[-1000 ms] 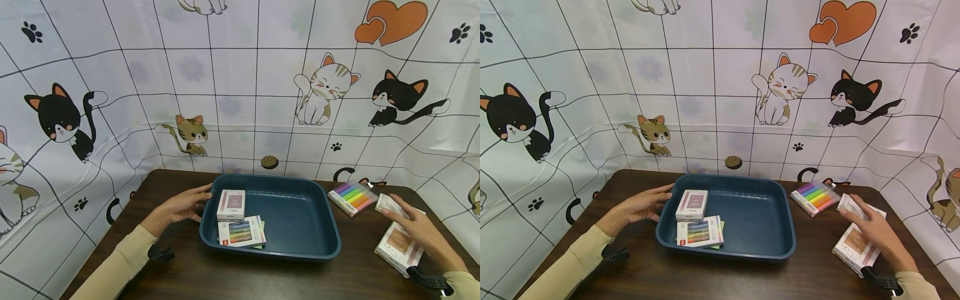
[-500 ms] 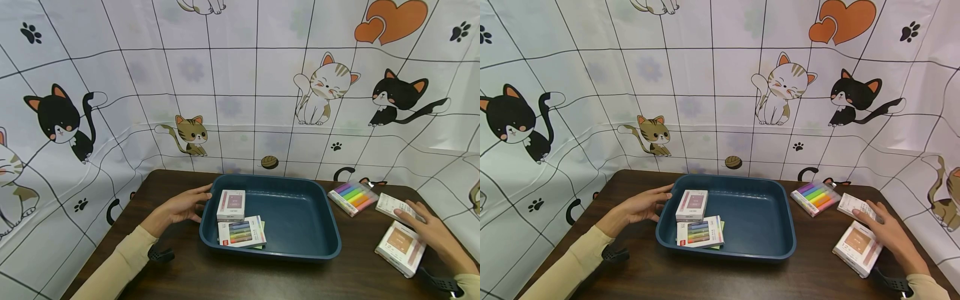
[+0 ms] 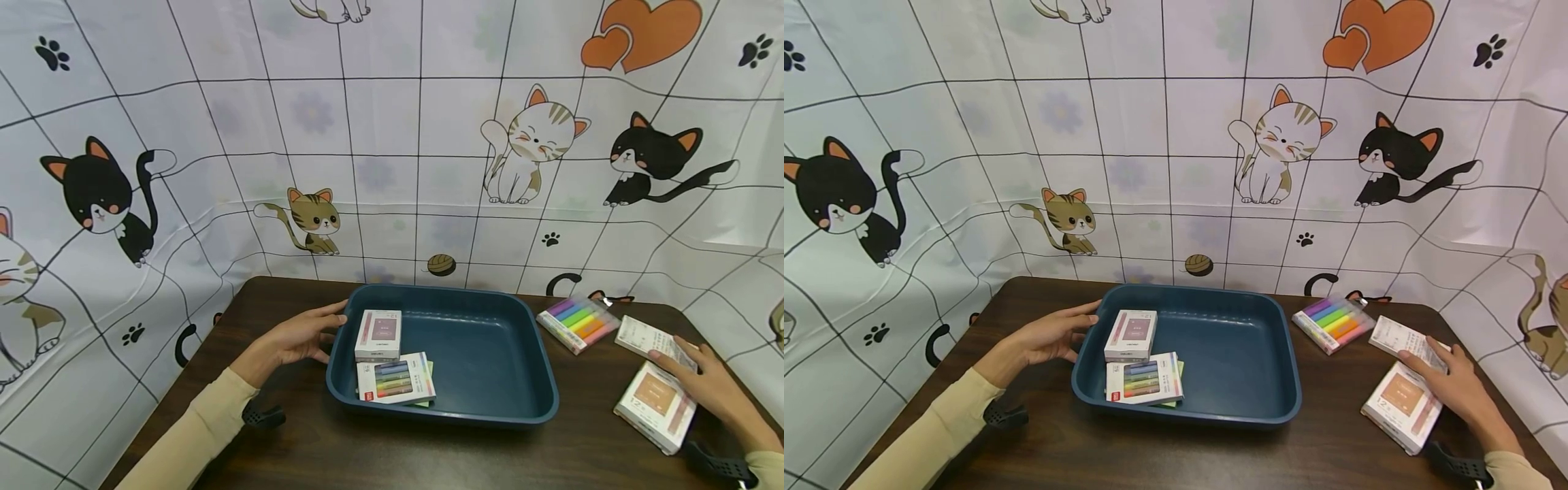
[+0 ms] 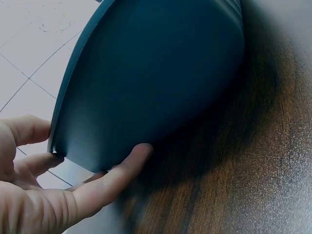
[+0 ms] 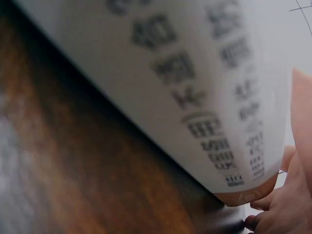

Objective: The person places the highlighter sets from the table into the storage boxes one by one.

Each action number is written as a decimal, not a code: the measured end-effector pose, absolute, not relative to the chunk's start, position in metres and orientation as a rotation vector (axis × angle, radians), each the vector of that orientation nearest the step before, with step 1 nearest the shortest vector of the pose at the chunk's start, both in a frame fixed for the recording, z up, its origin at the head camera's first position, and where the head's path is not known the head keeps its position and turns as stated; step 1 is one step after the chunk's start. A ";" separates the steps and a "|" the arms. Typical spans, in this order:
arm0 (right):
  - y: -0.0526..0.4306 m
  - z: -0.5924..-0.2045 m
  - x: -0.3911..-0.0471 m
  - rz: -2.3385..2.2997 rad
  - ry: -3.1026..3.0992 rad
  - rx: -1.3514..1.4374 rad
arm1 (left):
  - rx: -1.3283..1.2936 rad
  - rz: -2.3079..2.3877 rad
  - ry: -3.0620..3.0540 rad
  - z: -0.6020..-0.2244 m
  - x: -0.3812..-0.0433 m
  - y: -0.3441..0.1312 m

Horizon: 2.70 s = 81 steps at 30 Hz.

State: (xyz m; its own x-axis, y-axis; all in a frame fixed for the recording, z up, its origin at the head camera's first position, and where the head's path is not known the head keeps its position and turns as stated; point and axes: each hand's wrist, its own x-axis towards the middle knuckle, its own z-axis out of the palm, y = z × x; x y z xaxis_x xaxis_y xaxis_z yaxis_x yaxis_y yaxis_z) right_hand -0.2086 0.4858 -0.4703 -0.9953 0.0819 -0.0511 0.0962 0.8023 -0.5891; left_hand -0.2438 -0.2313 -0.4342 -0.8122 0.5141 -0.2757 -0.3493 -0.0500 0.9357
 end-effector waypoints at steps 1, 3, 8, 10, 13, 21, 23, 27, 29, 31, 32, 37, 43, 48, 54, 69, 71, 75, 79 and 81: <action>0.487 -0.471 -0.208 -0.964 2.967 0.138 | 0.176 1.915 1.651 -0.435 -0.244 -0.231; 0.489 -0.474 -0.208 -0.944 2.994 0.126 | 0.176 1.913 1.656 -0.436 -0.244 -0.231; 0.494 -0.478 -0.210 -0.926 3.040 0.095 | 0.179 1.911 1.667 -0.436 -0.244 -0.231; 0.496 -0.478 -0.209 -0.924 3.041 0.088 | 0.177 1.912 1.665 -0.436 -0.244 -0.230; 0.498 -0.480 -0.209 -0.929 3.038 0.085 | 0.178 1.912 1.659 -0.435 -0.245 -0.230; 0.496 -0.478 -0.208 -0.920 3.109 0.119 | 0.183 1.919 1.656 -0.436 -0.245 -0.231; 0.497 -0.478 -0.208 -0.917 3.121 0.136 | 0.180 1.917 1.660 -0.436 -0.246 -0.231; 0.496 -0.480 -0.206 -0.913 3.177 0.152 | 0.169 1.917 1.672 -0.437 -0.246 -0.231; 0.496 -0.481 -0.205 -0.904 3.218 0.158 | 0.158 1.922 1.668 -0.437 -0.245 -0.231; 0.496 -0.481 -0.205 -0.902 3.249 0.172 | 0.155 1.923 1.665 -0.437 -0.245 -0.231; 0.497 -0.482 -0.205 -0.908 3.262 0.175 | 0.157 1.922 1.664 -0.437 -0.245 -0.231; 0.497 -0.481 -0.204 -0.951 3.259 0.226 | 0.166 1.918 1.660 -0.437 -0.244 -0.232; 0.493 -0.479 -0.203 -1.051 3.219 0.286 | 0.162 1.922 1.664 -0.436 -0.245 -0.231; 0.489 -0.475 -0.203 -1.173 3.194 0.417 | 0.174 1.913 1.662 -0.435 -0.244 -0.232; 0.488 -0.476 -0.203 -1.395 3.124 0.515 | 0.184 1.917 1.646 -0.433 -0.244 -0.231; 0.481 -0.452 -0.206 -2.328 2.725 0.188 | 0.142 1.924 1.666 -0.436 -0.244 -0.231; 0.478 -0.448 -0.206 -2.427 2.643 0.109 | 0.150 1.920 1.672 -0.436 -0.245 -0.231; 0.470 -0.437 -0.206 -2.468 2.603 0.005 | 0.149 1.917 1.669 -0.436 -0.246 -0.230; 0.457 -0.425 -0.204 -2.046 2.928 0.093 | 0.166 1.915 1.666 -0.436 -0.247 -0.231; 0.449 -0.419 -0.202 -1.761 3.080 0.167 | 0.171 1.916 1.667 -0.436 -0.247 -0.231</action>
State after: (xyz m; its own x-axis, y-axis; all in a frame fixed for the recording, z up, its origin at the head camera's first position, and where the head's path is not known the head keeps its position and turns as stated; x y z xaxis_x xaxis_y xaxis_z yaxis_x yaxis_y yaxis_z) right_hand -0.2017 0.4493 -0.4191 -0.9127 0.2760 0.3014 -0.1198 0.5246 -0.8429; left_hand -0.2471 -0.2306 -0.4360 -0.8193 0.5028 -0.2754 -0.3422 -0.0435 0.9386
